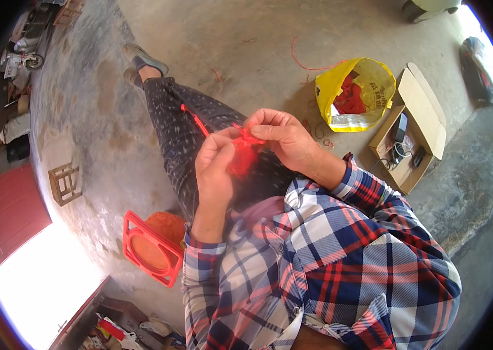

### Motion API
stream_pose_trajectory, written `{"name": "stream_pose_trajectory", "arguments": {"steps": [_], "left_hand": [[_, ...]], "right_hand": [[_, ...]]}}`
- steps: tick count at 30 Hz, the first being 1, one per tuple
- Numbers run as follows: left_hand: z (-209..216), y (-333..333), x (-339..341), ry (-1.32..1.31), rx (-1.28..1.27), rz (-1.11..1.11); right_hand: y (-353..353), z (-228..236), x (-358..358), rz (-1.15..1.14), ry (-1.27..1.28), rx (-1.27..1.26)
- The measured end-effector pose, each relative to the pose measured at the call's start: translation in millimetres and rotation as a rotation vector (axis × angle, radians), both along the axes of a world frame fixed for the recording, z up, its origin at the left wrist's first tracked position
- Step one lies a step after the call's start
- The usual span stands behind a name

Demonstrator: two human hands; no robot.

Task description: The person winds red nylon cord around a black metal frame by hand.

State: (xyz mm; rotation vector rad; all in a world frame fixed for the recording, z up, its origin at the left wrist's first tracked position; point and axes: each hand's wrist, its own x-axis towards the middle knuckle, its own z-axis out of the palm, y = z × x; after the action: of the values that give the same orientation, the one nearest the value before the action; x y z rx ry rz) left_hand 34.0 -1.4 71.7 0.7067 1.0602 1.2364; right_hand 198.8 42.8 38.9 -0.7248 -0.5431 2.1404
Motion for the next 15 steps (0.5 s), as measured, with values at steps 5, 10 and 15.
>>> {"name": "stream_pose_trajectory", "arguments": {"steps": [5,10,15], "left_hand": [[-6.4,-3.5,-4.8,0.104,0.034,-0.085],[-4.0,0.2,6.9,0.395,0.007,-0.04],[10.2,4.9,15.3,0.758,0.34,0.147]], "right_hand": [[1.3,1.7,1.4,-0.058,0.014,-0.072],[0.1,-0.2,0.5,0.0,-0.083,0.033],[0.4,-0.3,1.1,-0.044,-0.185,0.167]]}}
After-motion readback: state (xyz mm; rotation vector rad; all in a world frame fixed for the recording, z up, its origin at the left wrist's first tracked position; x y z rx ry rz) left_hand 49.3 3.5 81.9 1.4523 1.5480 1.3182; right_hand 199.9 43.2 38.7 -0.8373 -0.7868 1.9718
